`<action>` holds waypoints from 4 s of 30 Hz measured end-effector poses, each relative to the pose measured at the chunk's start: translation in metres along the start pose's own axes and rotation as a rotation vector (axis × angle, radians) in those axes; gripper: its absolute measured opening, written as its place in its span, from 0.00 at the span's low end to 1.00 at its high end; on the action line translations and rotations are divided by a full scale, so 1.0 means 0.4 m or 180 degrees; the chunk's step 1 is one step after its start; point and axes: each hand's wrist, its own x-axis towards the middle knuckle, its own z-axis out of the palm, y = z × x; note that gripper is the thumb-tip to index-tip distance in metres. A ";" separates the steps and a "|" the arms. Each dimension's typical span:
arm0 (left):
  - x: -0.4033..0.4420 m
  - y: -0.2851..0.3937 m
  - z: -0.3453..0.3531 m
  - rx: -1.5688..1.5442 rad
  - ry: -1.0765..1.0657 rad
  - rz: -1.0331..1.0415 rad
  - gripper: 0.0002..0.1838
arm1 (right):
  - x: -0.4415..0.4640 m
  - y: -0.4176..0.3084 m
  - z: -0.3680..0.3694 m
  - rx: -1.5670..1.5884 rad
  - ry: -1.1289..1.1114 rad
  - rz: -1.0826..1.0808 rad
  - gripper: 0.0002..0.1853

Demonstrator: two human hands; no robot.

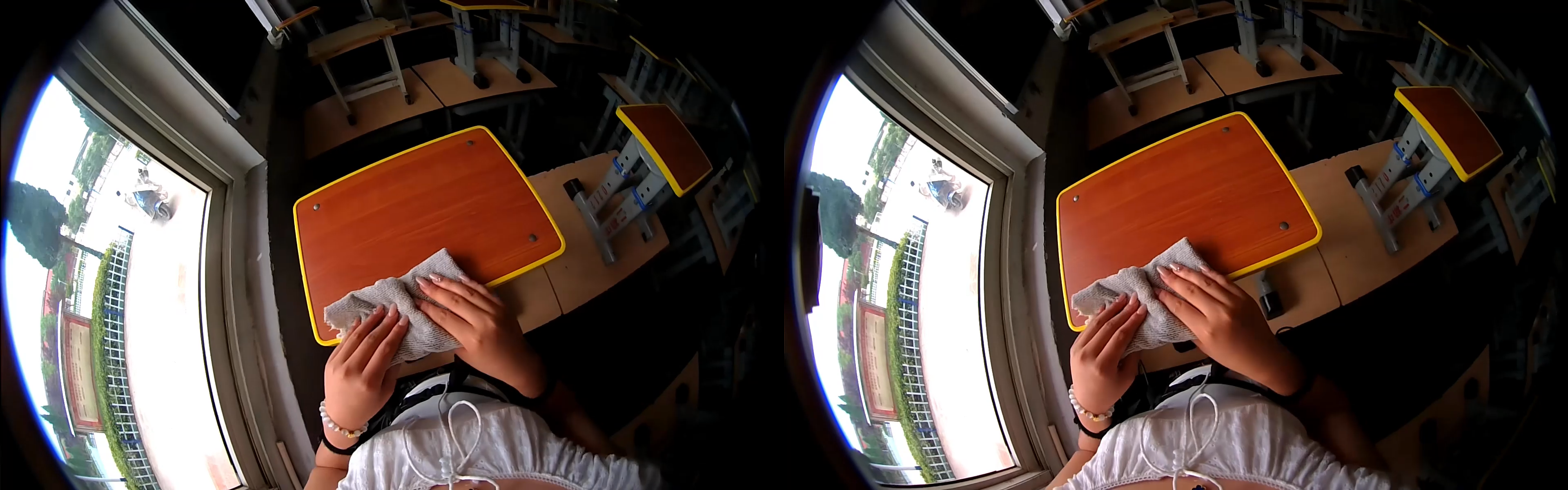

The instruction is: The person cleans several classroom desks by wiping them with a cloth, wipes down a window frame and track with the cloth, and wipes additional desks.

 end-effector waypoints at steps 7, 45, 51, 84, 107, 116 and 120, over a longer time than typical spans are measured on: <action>0.178 0.060 0.176 -0.0541 -0.0240 0.1087 0.34 | -0.123 0.111 -0.137 -0.0910 0.0458 0.0855 0.23; 0.033 -0.277 -0.066 -0.0505 -0.0102 -0.0158 0.32 | 0.372 0.051 -0.026 -0.0979 -0.2819 -0.0992 0.46; -0.025 -0.185 -0.066 -0.0145 0.0187 -0.0364 0.38 | 0.255 -0.011 -0.093 -0.1190 -0.1802 -0.1057 0.39; -0.023 0.080 -0.092 -0.0618 0.0986 0.3208 0.15 | 0.003 -0.134 0.201 0.1931 -0.0649 -0.0876 0.13; 0.006 0.205 0.078 -0.0059 0.0739 0.4016 0.10 | 0.056 -0.105 0.504 0.4721 -0.4050 0.1535 0.29; 0.008 0.211 0.097 -0.0061 0.0648 0.4245 0.11 | 0.044 -0.106 0.478 0.5429 -0.3440 0.1272 0.23; 0.031 0.232 0.079 -0.0043 0.0846 0.4345 0.12 | 0.055 -0.083 0.509 0.5269 -0.3597 0.1205 0.26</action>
